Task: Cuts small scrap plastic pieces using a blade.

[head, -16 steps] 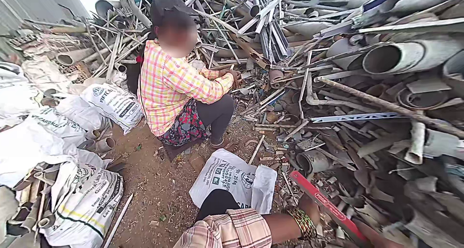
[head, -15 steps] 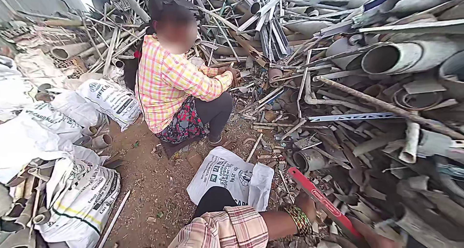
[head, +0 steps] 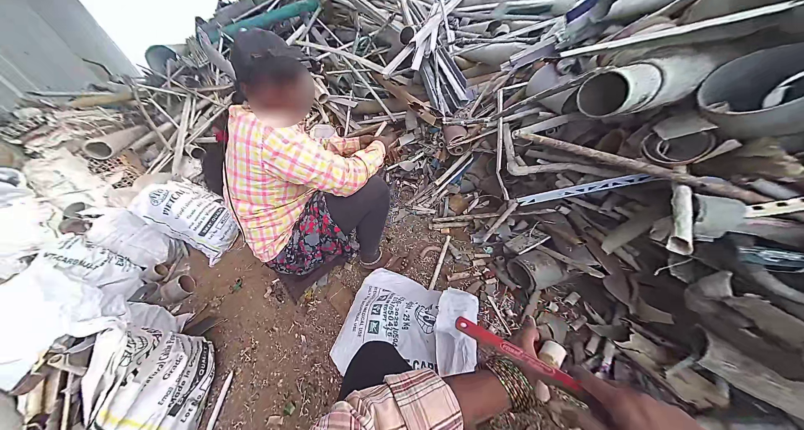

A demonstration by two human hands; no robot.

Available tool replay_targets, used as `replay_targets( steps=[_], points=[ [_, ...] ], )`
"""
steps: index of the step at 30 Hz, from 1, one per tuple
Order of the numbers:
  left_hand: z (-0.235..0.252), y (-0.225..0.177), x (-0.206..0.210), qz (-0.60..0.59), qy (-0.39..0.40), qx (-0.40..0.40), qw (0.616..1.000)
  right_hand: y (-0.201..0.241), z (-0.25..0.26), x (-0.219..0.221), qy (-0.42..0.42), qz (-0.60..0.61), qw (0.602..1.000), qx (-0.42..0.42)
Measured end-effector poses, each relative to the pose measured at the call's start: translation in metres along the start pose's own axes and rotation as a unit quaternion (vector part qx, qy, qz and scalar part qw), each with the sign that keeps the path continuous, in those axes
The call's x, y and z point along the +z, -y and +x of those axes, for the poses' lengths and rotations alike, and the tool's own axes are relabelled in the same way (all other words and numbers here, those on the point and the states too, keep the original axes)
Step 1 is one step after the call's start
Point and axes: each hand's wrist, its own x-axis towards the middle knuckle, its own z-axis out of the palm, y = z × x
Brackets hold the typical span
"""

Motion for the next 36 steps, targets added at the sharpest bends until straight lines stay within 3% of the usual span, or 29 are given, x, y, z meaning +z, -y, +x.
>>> replay_targets(
  steps=[1,3,7,9,13,19,29,36],
  points=[
    [0.002,-0.003,-0.004,0.067,0.011,-0.033,0.997,-0.01,0.005,-0.002,0.019,-0.003,0.999,0.046],
    [0.0,-0.004,-0.014,0.082,0.082,-0.081,0.99,-0.024,0.011,0.0,0.031,0.013,0.993,0.111],
    [-0.015,-0.015,-0.011,0.073,0.131,-0.099,0.984,-0.018,0.012,0.009,0.038,0.018,0.988,0.15],
    [-0.009,-0.003,-0.01,0.051,0.154,-0.092,0.982,-0.014,0.011,0.015,0.04,0.011,0.987,0.158],
    [-0.006,0.008,-0.007,0.021,0.13,-0.093,0.987,-0.014,0.009,0.021,0.008,0.019,0.988,0.153],
    [0.004,0.028,-0.006,-0.011,0.132,-0.084,0.988,-0.017,0.011,0.019,0.024,0.034,0.987,0.154],
    [-0.006,0.017,-0.006,0.001,0.122,-0.094,0.988,-0.018,0.011,0.021,0.031,0.045,0.984,0.169],
    [0.005,0.027,-0.007,0.017,0.161,-0.085,0.983,-0.023,0.01,0.022,0.038,0.054,0.984,0.167]
  ],
)
